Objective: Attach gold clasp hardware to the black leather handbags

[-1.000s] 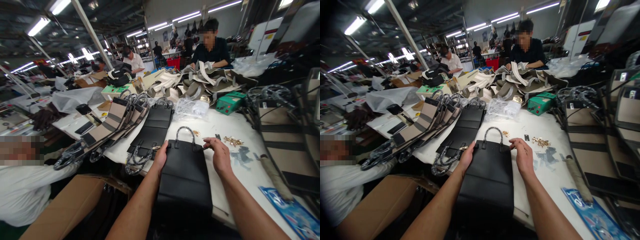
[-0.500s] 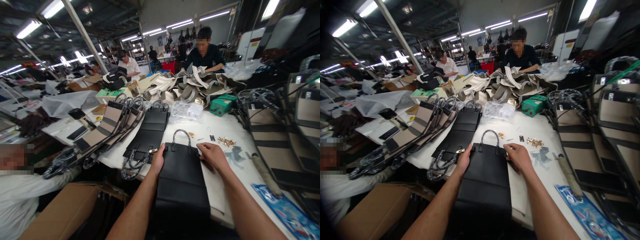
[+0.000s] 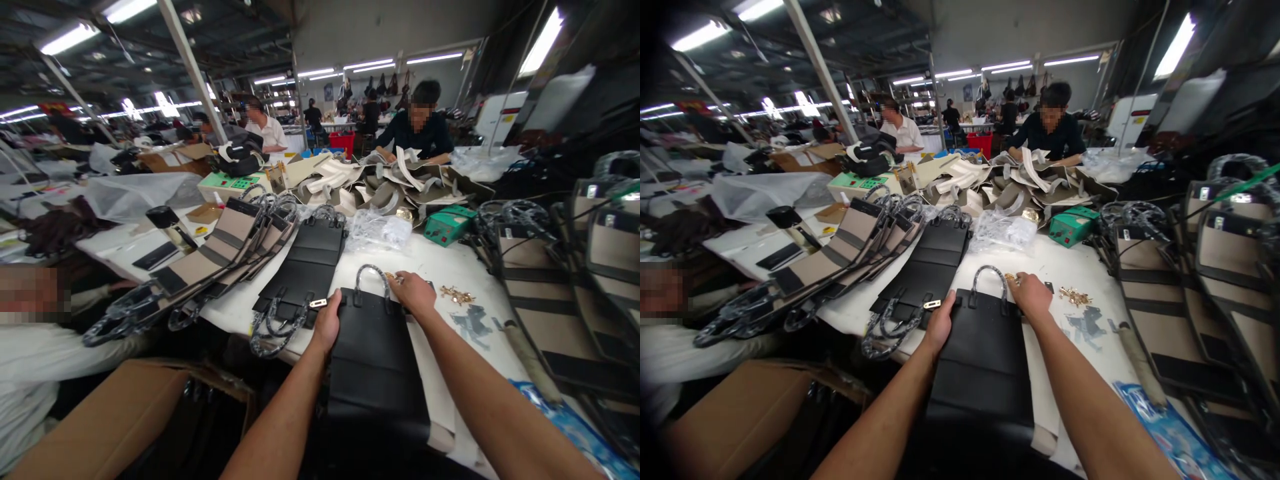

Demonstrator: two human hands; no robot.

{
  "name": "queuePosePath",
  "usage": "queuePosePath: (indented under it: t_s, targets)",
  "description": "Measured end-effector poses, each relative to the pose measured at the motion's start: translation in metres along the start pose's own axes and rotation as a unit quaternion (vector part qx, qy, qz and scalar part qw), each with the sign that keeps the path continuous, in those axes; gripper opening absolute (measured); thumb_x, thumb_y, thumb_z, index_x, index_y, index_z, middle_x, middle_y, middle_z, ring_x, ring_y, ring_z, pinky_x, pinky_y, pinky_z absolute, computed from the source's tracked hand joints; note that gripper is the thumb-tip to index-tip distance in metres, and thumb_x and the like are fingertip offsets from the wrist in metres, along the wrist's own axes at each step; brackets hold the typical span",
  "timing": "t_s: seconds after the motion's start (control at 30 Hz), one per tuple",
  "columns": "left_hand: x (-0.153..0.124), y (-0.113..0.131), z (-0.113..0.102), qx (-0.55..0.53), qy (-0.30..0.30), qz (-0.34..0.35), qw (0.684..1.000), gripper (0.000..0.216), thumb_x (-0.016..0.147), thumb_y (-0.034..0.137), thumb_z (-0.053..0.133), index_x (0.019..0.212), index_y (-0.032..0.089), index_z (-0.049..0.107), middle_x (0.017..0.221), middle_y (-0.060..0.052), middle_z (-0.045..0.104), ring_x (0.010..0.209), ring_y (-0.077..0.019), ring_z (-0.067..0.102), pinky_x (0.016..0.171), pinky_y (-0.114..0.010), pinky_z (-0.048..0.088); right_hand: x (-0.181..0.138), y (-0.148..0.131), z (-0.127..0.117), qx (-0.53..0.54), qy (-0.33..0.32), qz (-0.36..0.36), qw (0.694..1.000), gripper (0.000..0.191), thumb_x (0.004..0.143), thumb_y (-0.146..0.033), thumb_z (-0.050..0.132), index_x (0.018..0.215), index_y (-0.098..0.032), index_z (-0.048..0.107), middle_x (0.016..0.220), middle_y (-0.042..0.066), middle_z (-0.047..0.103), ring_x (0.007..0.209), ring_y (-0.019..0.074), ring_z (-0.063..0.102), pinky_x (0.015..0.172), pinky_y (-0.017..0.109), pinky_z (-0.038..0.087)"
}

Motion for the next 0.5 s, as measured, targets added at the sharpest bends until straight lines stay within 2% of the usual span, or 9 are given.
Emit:
queuePosePath:
  t_s: [0.13, 0.27, 0.37, 0.43, 0.5]
  targets:
    - [-0.004, 0.003, 0.0, -0.009, -0.019, -0.007, 1.0, 0.065, 0.086, 0.07, 0.052, 0.111, 0.014, 0.075, 0.113, -0.012, 0.074, 0.122, -0.0313, 0.06, 0.11, -0.04, 0.04, -0.006, 0.002, 0.004, 0.027, 0.042, -0.008, 0.999, 0.038, 0.083, -0.053, 0.061, 0.106, -0.026, 0.074, 0.117, 0.01, 0.068, 0.094, 0.0263, 0.067, 0.074, 0.034, 0.047]
    - [-0.007, 0.005, 0.0, -0.017, -0.021, 0.004, 1.0, 0.064, 0.086, 0.068, 0.053, 0.109, 0.013, 0.075, 0.112, -0.012, 0.075, 0.12, -0.0317, 0.061, 0.107, -0.04, 0.041, -0.013, 0.0, -0.004, 0.086, 0.08, -0.024, 0.993, 0.027, 0.084, -0.046, 0.063, 0.095, -0.024, 0.074, 0.093, 0.005, 0.074, 0.086, 0.0239, 0.068, 0.076, 0.034, 0.049]
    - [-0.007, 0.005, -0.001, -0.018, -0.016, 0.028, 0.999, 0.062, 0.087, 0.067, 0.052, 0.11, 0.014, 0.075, 0.114, -0.011, 0.074, 0.118, -0.0302, 0.062, 0.108, -0.038, 0.04, -0.025, -0.01, -0.022, 0.147, 0.129, -0.031, 0.98, 0.037, 0.087, -0.05, 0.06, 0.104, -0.02, 0.072, 0.093, 0.006, 0.075, 0.087, 0.0235, 0.069, 0.081, 0.035, 0.051]
    - [-0.008, 0.005, -0.001, -0.019, -0.022, 0.023, 0.999, 0.064, 0.086, 0.069, 0.051, 0.106, 0.014, 0.075, 0.111, -0.012, 0.075, 0.113, -0.0302, 0.064, 0.105, -0.038, 0.041, -0.04, -0.025, -0.033, 0.235, 0.155, -0.048, 0.958, 0.043, 0.086, -0.053, 0.062, 0.109, -0.018, 0.071, 0.094, 0.008, 0.076, 0.086, 0.0237, 0.07, 0.082, 0.036, 0.053]
    - [-0.009, 0.003, -0.001, -0.023, -0.029, 0.003, 0.999, 0.069, 0.085, 0.073, 0.049, 0.101, 0.012, 0.076, 0.105, -0.013, 0.076, 0.107, -0.0312, 0.066, 0.1, -0.039, 0.045, -0.06, -0.043, -0.038, 0.319, 0.124, -0.089, 0.935, 0.044, 0.082, -0.054, 0.068, 0.109, -0.019, 0.073, 0.094, 0.008, 0.076, 0.083, 0.0243, 0.071, 0.081, 0.037, 0.054]
Point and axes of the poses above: each hand's wrist, its own x-axis towards the middle knuckle, its own z-axis out of the palm, y = z × x, the point moved 1 cm from there along x, towards the middle knuckle
